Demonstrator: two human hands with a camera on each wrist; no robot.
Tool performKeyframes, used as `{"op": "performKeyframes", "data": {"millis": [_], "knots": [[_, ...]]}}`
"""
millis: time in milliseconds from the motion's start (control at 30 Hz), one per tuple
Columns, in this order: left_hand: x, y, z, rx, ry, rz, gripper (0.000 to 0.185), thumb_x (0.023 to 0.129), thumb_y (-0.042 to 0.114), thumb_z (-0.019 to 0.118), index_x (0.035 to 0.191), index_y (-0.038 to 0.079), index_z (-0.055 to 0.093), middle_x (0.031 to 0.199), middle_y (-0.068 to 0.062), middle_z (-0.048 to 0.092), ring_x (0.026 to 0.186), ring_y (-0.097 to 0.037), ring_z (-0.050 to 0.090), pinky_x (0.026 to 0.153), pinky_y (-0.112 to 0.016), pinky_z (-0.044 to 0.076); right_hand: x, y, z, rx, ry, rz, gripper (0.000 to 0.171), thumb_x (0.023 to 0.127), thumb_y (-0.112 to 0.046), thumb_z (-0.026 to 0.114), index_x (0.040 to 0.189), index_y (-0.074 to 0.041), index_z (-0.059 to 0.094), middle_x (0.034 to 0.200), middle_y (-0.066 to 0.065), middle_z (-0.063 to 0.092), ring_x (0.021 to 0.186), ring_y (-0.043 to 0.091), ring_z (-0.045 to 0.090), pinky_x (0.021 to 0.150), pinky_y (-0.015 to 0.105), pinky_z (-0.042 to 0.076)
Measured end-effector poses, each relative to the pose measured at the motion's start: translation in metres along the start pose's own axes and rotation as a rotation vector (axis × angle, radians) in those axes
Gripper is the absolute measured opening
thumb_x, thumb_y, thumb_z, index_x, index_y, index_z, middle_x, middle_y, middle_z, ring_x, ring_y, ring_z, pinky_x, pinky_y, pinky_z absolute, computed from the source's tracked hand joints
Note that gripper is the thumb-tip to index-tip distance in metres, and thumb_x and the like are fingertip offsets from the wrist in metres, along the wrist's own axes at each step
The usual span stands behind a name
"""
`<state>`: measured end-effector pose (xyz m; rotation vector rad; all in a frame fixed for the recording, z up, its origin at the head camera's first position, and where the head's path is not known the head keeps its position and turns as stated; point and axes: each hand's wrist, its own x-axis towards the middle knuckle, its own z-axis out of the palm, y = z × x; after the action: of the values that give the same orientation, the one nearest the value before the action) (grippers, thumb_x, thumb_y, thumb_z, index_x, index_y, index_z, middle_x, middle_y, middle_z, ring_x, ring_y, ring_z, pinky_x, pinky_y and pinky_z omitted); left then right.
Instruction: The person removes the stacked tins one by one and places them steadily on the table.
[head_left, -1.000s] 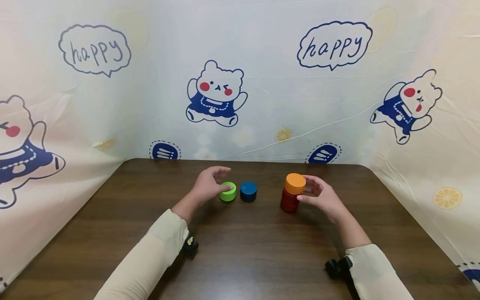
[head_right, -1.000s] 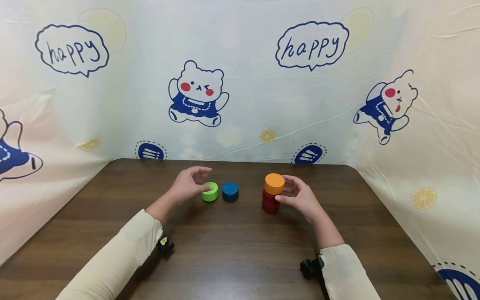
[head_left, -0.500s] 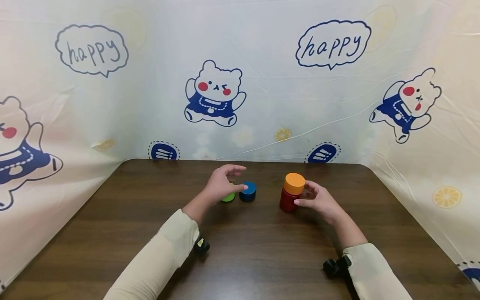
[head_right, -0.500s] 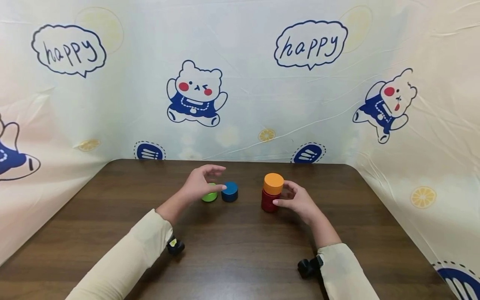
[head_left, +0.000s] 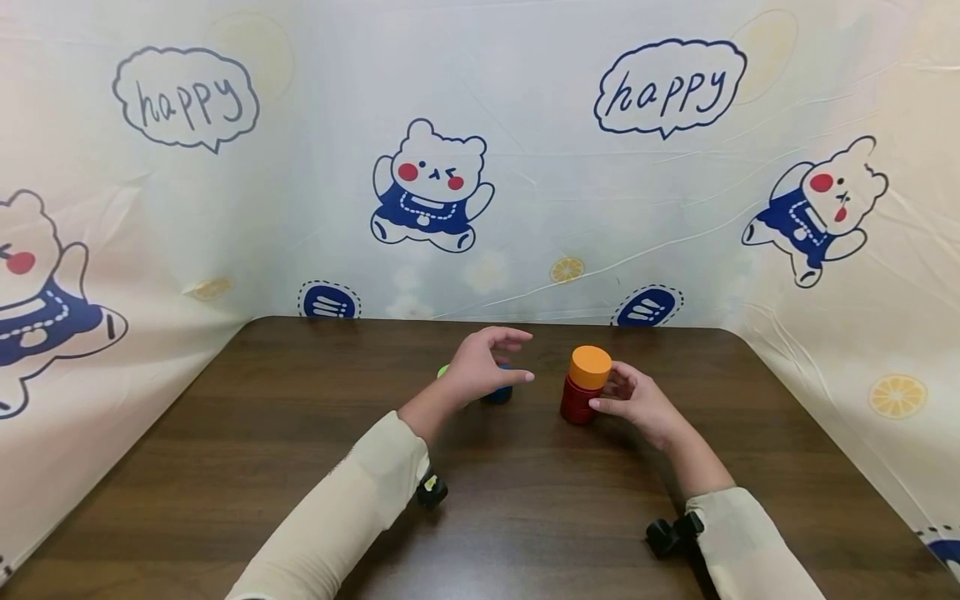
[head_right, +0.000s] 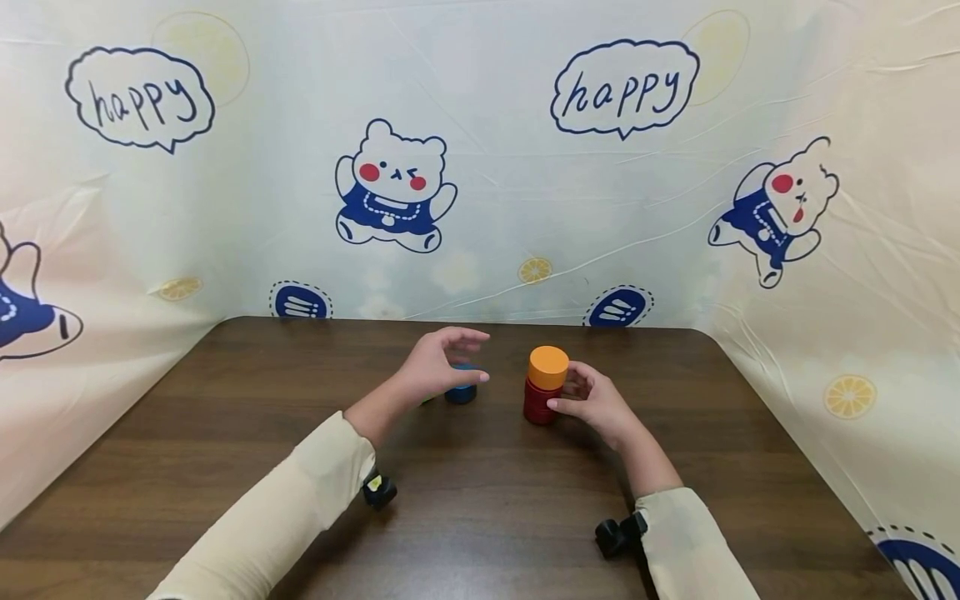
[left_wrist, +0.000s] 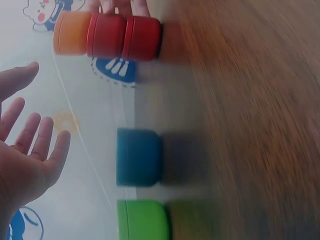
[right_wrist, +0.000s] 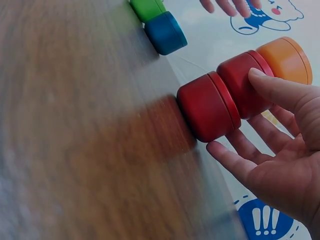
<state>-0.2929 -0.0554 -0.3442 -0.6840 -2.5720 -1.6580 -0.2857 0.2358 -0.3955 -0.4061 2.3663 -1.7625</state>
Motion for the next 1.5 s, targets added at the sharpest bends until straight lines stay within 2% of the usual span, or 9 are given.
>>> {"op": "performKeyframes", "data": {"millis": [200, 400, 900, 1133, 1333, 1500], "knots": [[0.005, 0.008, 0.014, 0.022, -0.027, 0.022, 0.050, 0.078, 0.014, 0.083, 0.124, 0.016, 0.065, 0.122, -0.002, 0.061, 0.112, -0.019, 0.059, 0.094, -0.039, 0.051, 0.001, 0.001, 0.001, 0.011, 0.007, 0.005, 0.069, 0.084, -0.014, 0.078, 0.142, -0.004, 0.041, 0.139, 0.020, 0.051, 0.125, 0.038, 0.049, 0.103, 0.050, 0.042], [0.007, 0.009, 0.026, 0.036, -0.037, 0.037, 0.050, 0.077, 0.016, 0.084, 0.123, 0.017, 0.065, 0.121, -0.001, 0.060, 0.111, -0.019, 0.060, 0.094, -0.040, 0.051, 0.001, 0.001, 0.001, 0.011, 0.002, 0.010, 0.070, 0.084, -0.015, 0.077, 0.142, -0.005, 0.041, 0.139, 0.020, 0.051, 0.125, 0.038, 0.049, 0.103, 0.051, 0.042], [0.012, 0.010, 0.042, 0.032, 0.006, 0.070, 0.048, 0.077, 0.021, 0.085, 0.121, 0.016, 0.066, 0.118, -0.002, 0.061, 0.109, -0.023, 0.061, 0.089, -0.033, 0.053, 0.002, 0.003, -0.001, 0.004, -0.012, -0.001, 0.069, 0.085, -0.016, 0.076, 0.143, -0.004, 0.040, 0.139, 0.020, 0.050, 0.125, 0.038, 0.049, 0.104, 0.051, 0.041], [0.018, 0.012, 0.051, 0.001, -0.010, 0.054, 0.052, 0.076, 0.024, 0.086, 0.124, 0.017, 0.065, 0.122, -0.002, 0.060, 0.114, -0.026, 0.058, 0.087, -0.030, 0.054, 0.002, 0.002, -0.002, -0.005, -0.019, -0.014, 0.067, 0.086, -0.016, 0.075, 0.143, -0.004, 0.040, 0.138, 0.020, 0.050, 0.124, 0.038, 0.050, 0.102, 0.048, 0.043], [0.022, 0.014, 0.060, 0.016, 0.021, 0.024, 0.052, 0.076, 0.028, 0.086, 0.124, 0.018, 0.067, 0.122, 0.001, 0.059, 0.110, -0.017, 0.058, 0.085, -0.027, 0.054, 0.002, 0.000, -0.002, -0.006, -0.022, -0.018, 0.066, 0.087, -0.014, 0.075, 0.142, -0.005, 0.041, 0.138, 0.020, 0.051, 0.123, 0.037, 0.050, 0.102, 0.045, 0.045], [0.025, 0.015, 0.066, 0.037, 0.039, -0.016, 0.055, 0.076, 0.031, 0.085, 0.126, 0.018, 0.066, 0.124, 0.001, 0.060, 0.110, -0.017, 0.058, 0.084, -0.028, 0.054, 0.001, 0.001, -0.002, -0.007, -0.023, -0.009, 0.066, 0.087, -0.016, 0.075, 0.142, -0.005, 0.041, 0.138, 0.019, 0.051, 0.123, 0.036, 0.051, 0.101, 0.043, 0.045]]}}
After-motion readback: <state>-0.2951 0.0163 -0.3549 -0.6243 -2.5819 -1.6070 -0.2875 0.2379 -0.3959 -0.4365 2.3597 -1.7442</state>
